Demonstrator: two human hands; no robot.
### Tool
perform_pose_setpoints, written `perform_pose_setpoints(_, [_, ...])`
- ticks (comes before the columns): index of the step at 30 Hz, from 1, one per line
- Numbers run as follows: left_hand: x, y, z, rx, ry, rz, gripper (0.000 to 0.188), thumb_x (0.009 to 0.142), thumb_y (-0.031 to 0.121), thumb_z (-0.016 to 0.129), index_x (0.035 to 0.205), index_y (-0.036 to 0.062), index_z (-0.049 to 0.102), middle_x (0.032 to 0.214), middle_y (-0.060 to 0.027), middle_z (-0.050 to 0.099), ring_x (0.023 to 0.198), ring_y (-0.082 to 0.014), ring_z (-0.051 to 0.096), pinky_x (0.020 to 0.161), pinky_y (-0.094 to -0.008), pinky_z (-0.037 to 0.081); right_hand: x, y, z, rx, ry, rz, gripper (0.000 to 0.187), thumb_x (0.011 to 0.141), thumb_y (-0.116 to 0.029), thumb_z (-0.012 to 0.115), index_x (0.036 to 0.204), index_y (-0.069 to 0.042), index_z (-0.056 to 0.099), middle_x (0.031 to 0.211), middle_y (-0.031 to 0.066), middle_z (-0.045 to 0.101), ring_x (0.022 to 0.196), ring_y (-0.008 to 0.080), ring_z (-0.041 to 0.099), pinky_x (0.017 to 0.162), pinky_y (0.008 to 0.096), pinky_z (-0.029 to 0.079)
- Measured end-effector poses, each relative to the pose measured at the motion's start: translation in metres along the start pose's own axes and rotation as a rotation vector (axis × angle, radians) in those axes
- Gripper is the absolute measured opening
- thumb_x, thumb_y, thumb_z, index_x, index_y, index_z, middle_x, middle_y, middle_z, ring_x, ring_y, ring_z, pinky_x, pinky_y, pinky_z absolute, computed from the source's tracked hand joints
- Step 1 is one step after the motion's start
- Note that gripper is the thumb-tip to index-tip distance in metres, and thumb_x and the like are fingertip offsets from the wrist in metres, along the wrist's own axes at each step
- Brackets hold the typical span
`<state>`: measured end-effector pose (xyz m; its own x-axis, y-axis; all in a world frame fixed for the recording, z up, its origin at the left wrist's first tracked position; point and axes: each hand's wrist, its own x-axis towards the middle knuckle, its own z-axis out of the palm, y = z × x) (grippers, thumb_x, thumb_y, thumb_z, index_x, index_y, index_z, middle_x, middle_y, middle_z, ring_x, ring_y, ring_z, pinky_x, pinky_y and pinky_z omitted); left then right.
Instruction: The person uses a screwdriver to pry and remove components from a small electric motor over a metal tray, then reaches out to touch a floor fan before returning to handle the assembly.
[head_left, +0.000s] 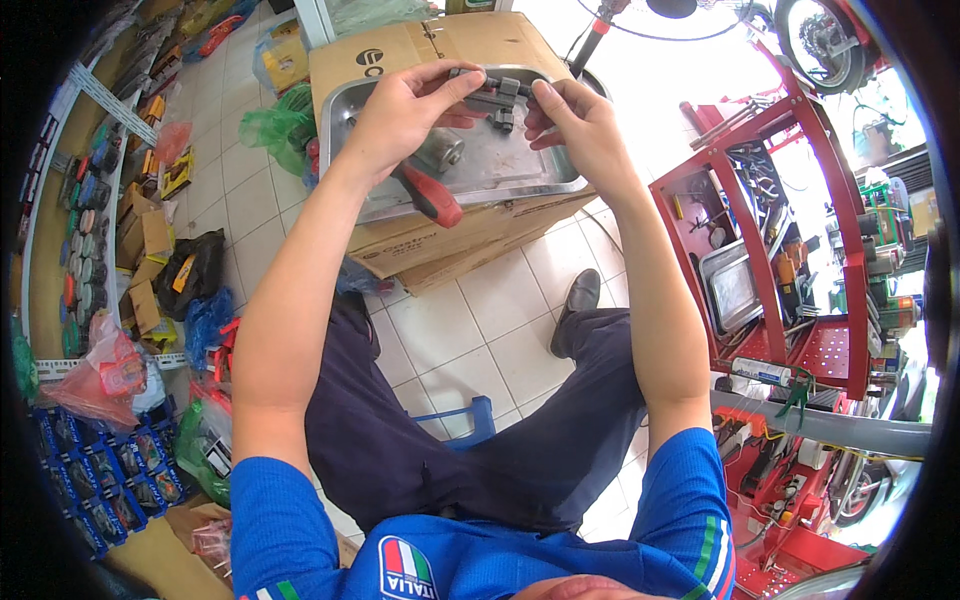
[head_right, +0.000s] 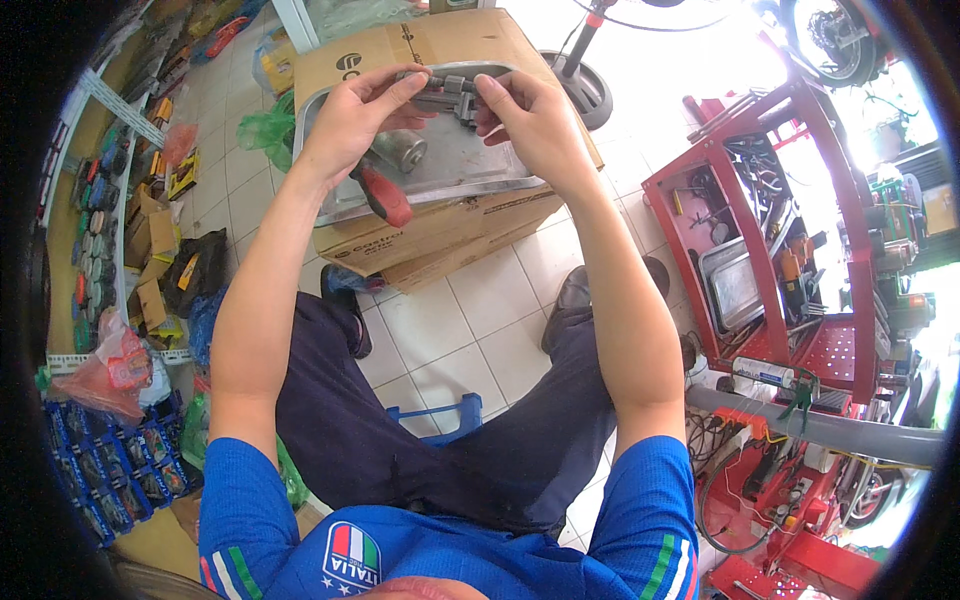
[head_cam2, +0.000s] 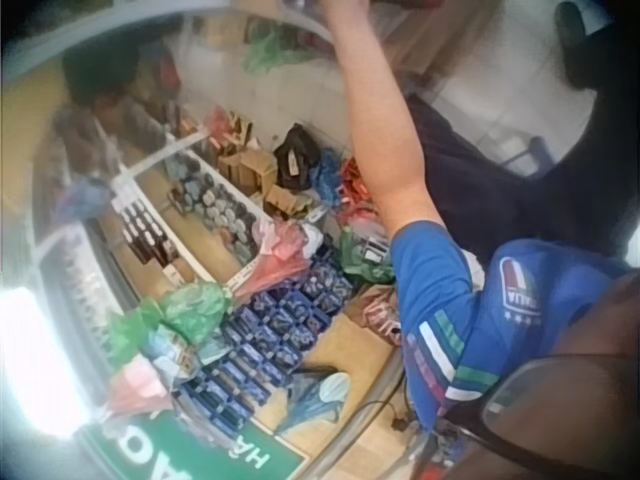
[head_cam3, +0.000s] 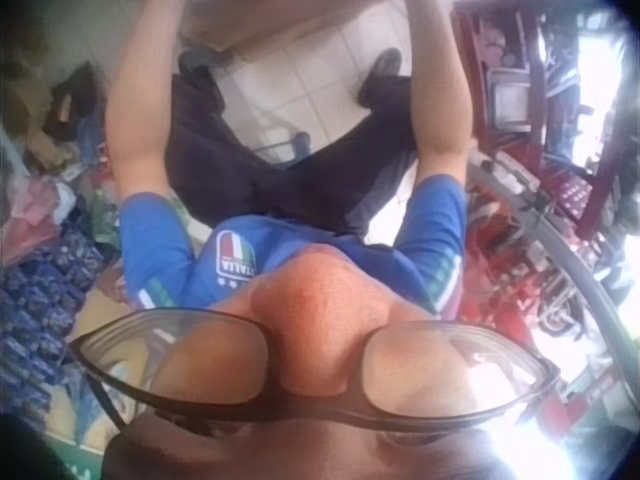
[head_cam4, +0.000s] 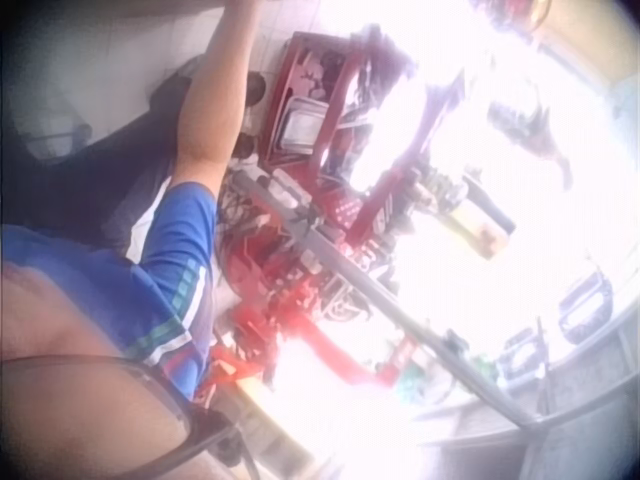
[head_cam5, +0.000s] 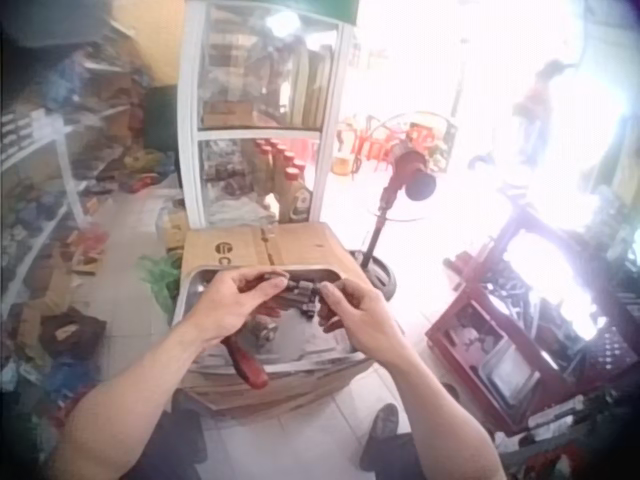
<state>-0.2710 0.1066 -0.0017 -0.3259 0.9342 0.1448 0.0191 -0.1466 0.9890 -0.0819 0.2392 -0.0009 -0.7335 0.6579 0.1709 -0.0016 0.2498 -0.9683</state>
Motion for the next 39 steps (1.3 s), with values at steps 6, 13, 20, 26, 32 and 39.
perform_pose_setpoints(6, [0.001, -0.006, 0.003, -0.063, 0.048, 0.068, 0.032, 0.1, 0.022, 0.067, 0.121, -0.0021, 0.069, 0.112, -0.0073, 0.072, 0.094, -0.0149, 0.07, 0.084, -0.0274, 0.06, -0.003, -0.007, 0.0, -0.045, 0.033, -0.023, 0.036, 0.102, -0.029, 0.064, 0.106, 0.007, 0.066, 0.088, 0.0108, 0.07, 0.077, 0.0153, 0.069, 0.068, 0.0281, 0.059])
perform_pose_setpoints(13, [-0.003, 0.0, 0.002, -0.08, 0.022, 0.082, 0.032, 0.099, 0.021, 0.068, 0.121, -0.002, 0.068, 0.113, -0.0078, 0.072, 0.096, -0.0153, 0.07, 0.087, -0.0275, 0.06, 0.001, -0.01, 0.002, 0.048, -0.052, 0.17, 0.036, 0.102, -0.026, 0.062, 0.119, 0.006, 0.062, 0.094, 0.0136, 0.071, 0.079, 0.0166, 0.07, 0.069, 0.0282, 0.058])
perform_pose_setpoints(20, [-0.005, 0.0, -0.006, -0.061, 0.024, 0.054, 0.034, 0.098, 0.023, 0.068, 0.125, 0.0, 0.067, 0.117, -0.0072, 0.07, 0.102, -0.0166, 0.069, 0.091, -0.0313, 0.059, -0.003, -0.006, 0.009, 0.001, -0.014, 0.009, 0.038, 0.102, -0.027, 0.062, 0.124, 0.004, 0.059, 0.095, 0.0132, 0.07, 0.079, 0.0171, 0.07, 0.068, 0.0276, 0.058])
perform_pose_setpoints(26, [-0.004, 0.001, -0.002, -0.078, 0.023, 0.088, 0.033, 0.099, 0.021, 0.068, 0.123, 0.0, 0.068, 0.113, -0.0078, 0.072, 0.095, -0.0177, 0.072, 0.088, -0.0289, 0.06, -0.001, -0.009, 0.005, 0.078, -0.092, 0.159, 0.045, 0.102, -0.035, 0.062, 0.121, 0.006, 0.061, 0.094, 0.0138, 0.07, 0.08, 0.018, 0.071, 0.067, 0.0287, 0.058])
perform_pose_setpoints(32, [0.0, -0.002, 0.002, -0.098, 0.032, 0.093, 0.031, 0.099, 0.02, 0.067, 0.122, -0.0004, 0.068, 0.113, -0.0079, 0.072, 0.098, -0.0167, 0.071, 0.087, -0.0293, 0.061, -0.008, -0.012, 0.007, -0.045, 0.013, -0.001, 0.047, 0.104, -0.04, 0.056, 0.11, 0.006, 0.066, 0.094, 0.0131, 0.071, 0.079, 0.018, 0.071, 0.068, 0.0288, 0.058])
perform_pose_setpoints(39, [-0.002, -0.002, 0.002, -0.107, 0.029, 0.093, 0.031, 0.099, 0.02, 0.067, 0.122, -0.001, 0.068, 0.113, -0.0078, 0.072, 0.102, -0.0159, 0.069, 0.088, -0.0298, 0.061, -0.001, -0.011, 0.0, 0.003, -0.036, 0.096, 0.046, 0.102, -0.035, 0.061, 0.121, 0.006, 0.059, 0.098, 0.014, 0.071, 0.079, 0.0185, 0.071, 0.069, 0.03, 0.058])
